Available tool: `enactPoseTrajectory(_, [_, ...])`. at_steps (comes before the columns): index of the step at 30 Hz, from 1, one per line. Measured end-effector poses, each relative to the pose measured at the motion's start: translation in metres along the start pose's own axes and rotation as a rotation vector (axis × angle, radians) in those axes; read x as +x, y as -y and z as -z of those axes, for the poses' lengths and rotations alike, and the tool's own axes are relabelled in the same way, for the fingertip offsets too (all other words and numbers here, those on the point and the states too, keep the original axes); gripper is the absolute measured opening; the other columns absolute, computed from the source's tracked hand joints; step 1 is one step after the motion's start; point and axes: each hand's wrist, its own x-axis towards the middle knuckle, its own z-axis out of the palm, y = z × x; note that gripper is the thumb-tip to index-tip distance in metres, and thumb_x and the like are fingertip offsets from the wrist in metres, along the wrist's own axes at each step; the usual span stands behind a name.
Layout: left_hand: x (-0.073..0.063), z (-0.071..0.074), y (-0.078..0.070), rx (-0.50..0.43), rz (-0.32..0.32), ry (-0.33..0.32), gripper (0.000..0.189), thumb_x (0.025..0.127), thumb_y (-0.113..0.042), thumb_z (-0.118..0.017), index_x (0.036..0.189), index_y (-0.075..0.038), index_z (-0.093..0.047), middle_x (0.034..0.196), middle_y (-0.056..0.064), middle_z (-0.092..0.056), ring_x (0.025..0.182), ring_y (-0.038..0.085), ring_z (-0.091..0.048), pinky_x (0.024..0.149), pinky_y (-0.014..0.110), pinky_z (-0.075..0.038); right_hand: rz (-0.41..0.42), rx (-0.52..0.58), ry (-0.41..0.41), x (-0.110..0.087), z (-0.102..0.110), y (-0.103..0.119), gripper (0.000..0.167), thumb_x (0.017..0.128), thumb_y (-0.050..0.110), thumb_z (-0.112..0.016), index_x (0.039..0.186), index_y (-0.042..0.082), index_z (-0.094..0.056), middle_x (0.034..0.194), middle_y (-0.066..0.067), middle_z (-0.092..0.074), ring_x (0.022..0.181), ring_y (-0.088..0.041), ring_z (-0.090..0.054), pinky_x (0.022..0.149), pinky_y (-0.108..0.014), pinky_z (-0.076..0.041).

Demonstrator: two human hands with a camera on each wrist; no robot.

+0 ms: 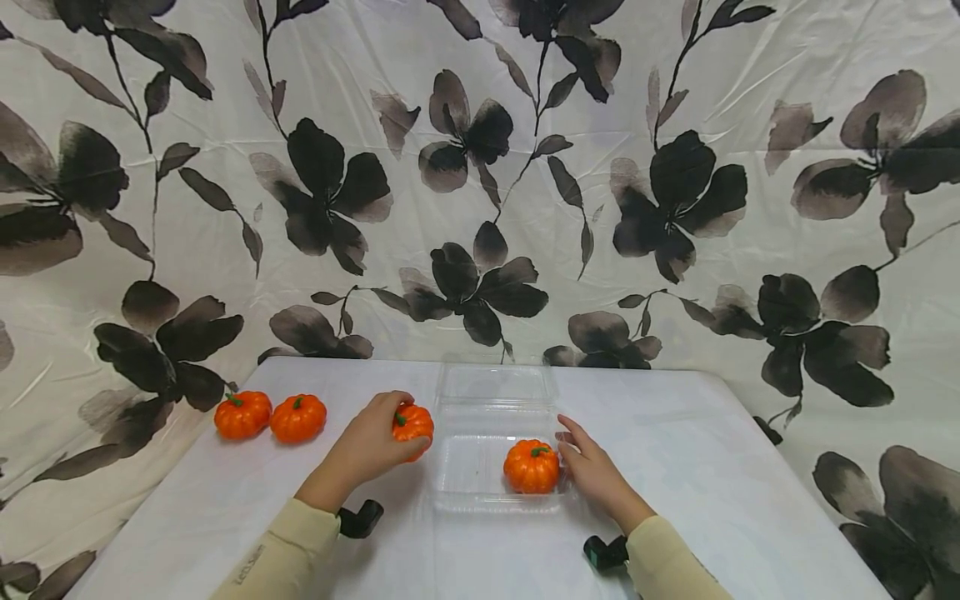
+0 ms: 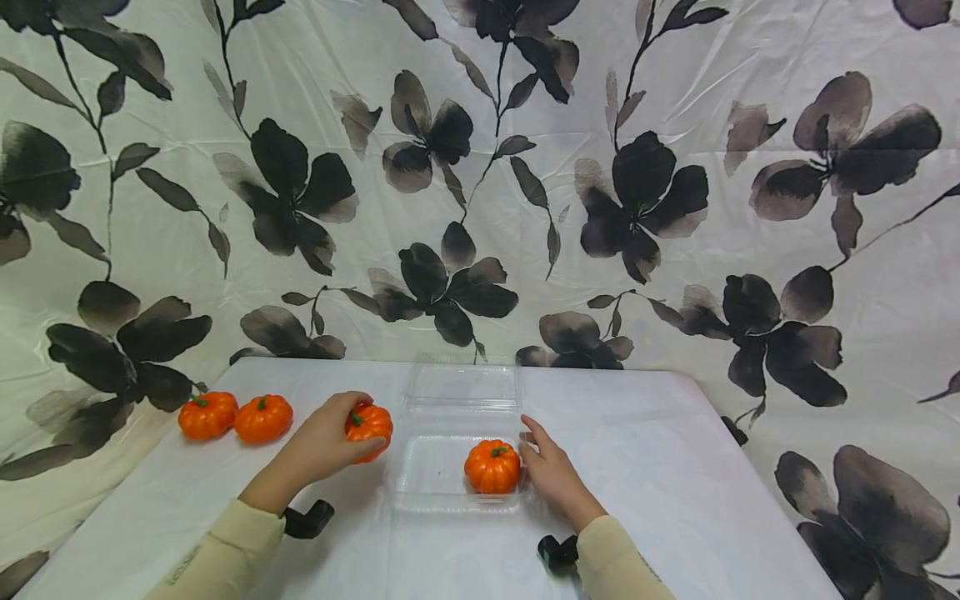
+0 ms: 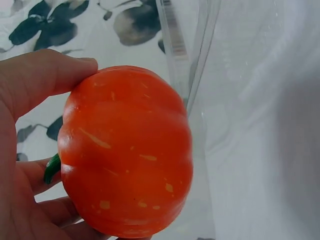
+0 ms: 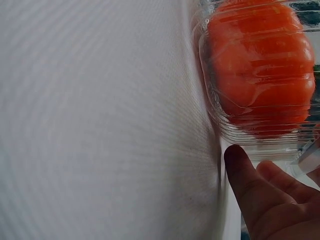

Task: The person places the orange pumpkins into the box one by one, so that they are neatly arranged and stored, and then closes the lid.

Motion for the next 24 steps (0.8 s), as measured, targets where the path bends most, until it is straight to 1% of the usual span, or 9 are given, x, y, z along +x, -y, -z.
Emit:
enactPoseTrajectory(4, [-0.001,-0.006,-0.007,-0.020,-0.007,-0.005,0.065,0.078,-0.041,-0.074,0.130,-0.009,-0.052,0.127,0.009,-0.054,0.101,0.023,-0.056,0.090,0.045,-0.054,-0.004,0.004,0.003,0.000,0.000,0.000,0.053,0.102,0.027,-0.043,0.153,0.023,-0.029,0.145,-0.015,-0.048,0.123,-0.034,-0.056,0.100,-0.053,-0.047])
enactPoseTrajectory(11, [-0.001,-0.014,-0.019,-0.032,-0.045,-0.027,0.064,0.078,-0.042,-0.075,0.128,-0.010,-0.053,0.125,0.008,-0.055,0.100,0.022,-0.057,0.090,0.043,-0.054,-0.002,-0.002,-0.001,0.000,0.001,0.001,0.053,0.102,0.027,-0.043,0.153,0.023,-0.029,0.145,-0.014,-0.048,0.123,-0.034,-0.055,0.102,-0.055,-0.046])
enactPoseTrajectory(18, [0.002,-0.021,-0.029,-0.030,-0.058,-0.018,0.062,0.077,-0.043,-0.076,0.127,-0.013,-0.054,0.123,0.004,-0.056,0.101,0.020,-0.056,0.090,0.041,-0.055,-0.004,0.003,-0.001,-0.001,0.001,0.002,0.053,0.102,0.027,-0.043,0.153,0.023,-0.029,0.145,-0.014,-0.048,0.123,-0.034,-0.056,0.101,-0.055,-0.046])
enactPoseTrajectory(24, [0.002,-0.027,-0.036,-0.038,-0.095,-0.016,0.058,0.077,-0.042,-0.075,0.124,-0.013,-0.056,0.122,0.004,-0.057,0.099,0.019,-0.057,0.090,0.040,-0.054,-0.004,0.002,0.001,-0.001,0.001,0.001,0.053,0.102,0.027,-0.043,0.153,0.024,-0.029,0.145,-0.014,-0.049,0.121,-0.034,-0.057,0.100,-0.054,-0.047])
